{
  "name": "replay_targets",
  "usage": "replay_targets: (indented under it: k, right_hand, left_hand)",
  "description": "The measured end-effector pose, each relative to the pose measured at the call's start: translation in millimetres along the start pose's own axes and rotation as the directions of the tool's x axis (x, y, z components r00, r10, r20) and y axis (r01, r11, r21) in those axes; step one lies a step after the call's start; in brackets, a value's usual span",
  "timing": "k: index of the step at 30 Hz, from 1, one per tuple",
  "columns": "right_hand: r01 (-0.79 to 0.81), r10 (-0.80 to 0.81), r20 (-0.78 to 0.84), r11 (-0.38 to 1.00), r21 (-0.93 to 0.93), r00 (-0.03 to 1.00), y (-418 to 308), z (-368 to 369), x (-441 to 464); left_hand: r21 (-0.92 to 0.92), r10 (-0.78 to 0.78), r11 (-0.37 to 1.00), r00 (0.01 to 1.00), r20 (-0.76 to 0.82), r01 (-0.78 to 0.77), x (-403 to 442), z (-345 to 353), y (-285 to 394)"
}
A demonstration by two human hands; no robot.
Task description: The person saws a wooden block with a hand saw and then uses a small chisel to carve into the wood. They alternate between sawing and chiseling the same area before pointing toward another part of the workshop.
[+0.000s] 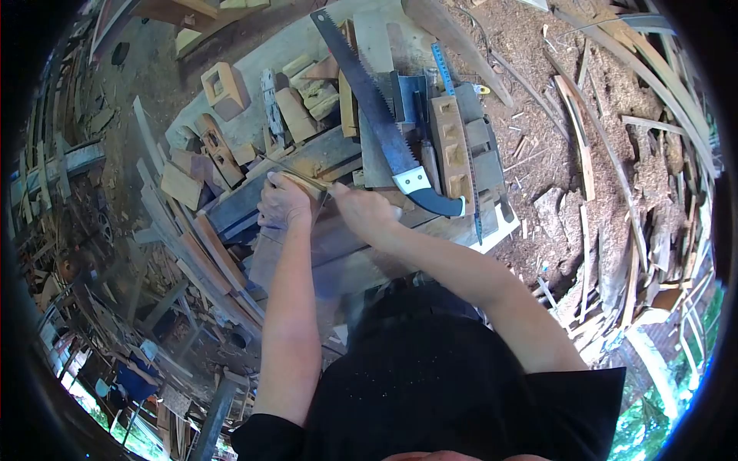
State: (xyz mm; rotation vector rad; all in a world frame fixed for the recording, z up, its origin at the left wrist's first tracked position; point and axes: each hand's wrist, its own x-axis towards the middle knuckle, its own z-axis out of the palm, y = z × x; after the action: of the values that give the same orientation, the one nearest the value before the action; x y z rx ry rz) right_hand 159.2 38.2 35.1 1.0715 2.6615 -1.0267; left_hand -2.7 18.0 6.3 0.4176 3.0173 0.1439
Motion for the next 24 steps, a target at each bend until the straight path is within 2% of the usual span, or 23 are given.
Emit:
replay_targets:
  k: [2,6,8,9,11,12,13,15,16,17,19,20,21,23,24]
  right_hand:
    - [-0.083,0.086,0.049,0.994,-0.073,0.995,-8,9,18]
    - [-0.062,0.064,-0.038,0.998,0.029,0.997,13,-5,-35]
    - [-0.102,0.113,0.141,0.991,-0.083,0.984,15,-10,-43]
    - [-0.101,0.112,0.142,0.992,-0.08,0.984,14,-4,-33]
    - [-0.013,0.01,-0.059,0.998,-0.057,0.998,4,12,9]
    - [-0.048,0.049,0.033,0.998,-0.039,0.998,-3,11,22]
    - [-0.036,0.037,0.03,0.999,-0.035,0.999,-4,12,22]
    - [-0.088,0.087,0.017,0.987,0.132,0.996,2,14,16]
    - [-0.149,0.122,0.132,0.965,0.217,0.984,5,0,9]
    - [-0.13,0.104,0.134,0.97,0.205,0.986,6,0,4]
    - [-0.11,0.168,-0.129,0.921,0.373,0.977,6,4,-6]
    - [-0.056,0.172,-0.198,0.873,0.484,0.965,7,9,-2]
    - [-0.033,0.139,-0.192,0.881,0.471,0.972,10,18,8]
    - [0.138,0.094,-0.37,0.821,0.555,0.924,8,38,34]
    - [0.078,0.137,-0.311,0.803,0.591,0.94,0,39,39]
  left_hand:
    - [0.017,-0.008,1.0,1.0,0.022,0.007,1,0,-2]
    - [0.016,-0.013,1.0,1.0,0.009,0.013,2,2,0]
    - [0.014,-0.006,1.0,1.0,0.01,0.006,-1,-3,1]
    - [0.017,-0.006,1.0,1.0,0.009,0.006,-1,-3,1]
    - [0.025,-0.009,1.0,1.0,0.03,0.008,1,-2,1]
    - [0.021,-0.01,1.0,1.0,0.015,0.01,4,2,1]
    - [-0.009,-0.003,1.0,1.0,0.028,0.004,6,7,-3]
    - [-0.043,-0.017,0.999,0.999,0.033,0.018,7,11,-10]
    - [0.001,-0.001,1.0,1.0,0.009,0.001,5,8,-8]
    - [0.043,0.013,0.999,1.0,-0.012,-0.012,3,6,-6]
    - [0.017,0.002,1.0,1.0,-0.029,-0.001,-2,0,-1]
    - [0.002,0.014,1.0,1.0,-0.024,-0.014,-1,0,-1]
    - [-0.013,0.025,1.0,0.999,-0.025,-0.026,0,-2,-2]
    - [-0.025,0.013,1.0,0.998,-0.057,-0.014,-2,-6,0]
    - [-0.022,0.037,0.999,0.997,-0.07,-0.038,-2,-7,-1]
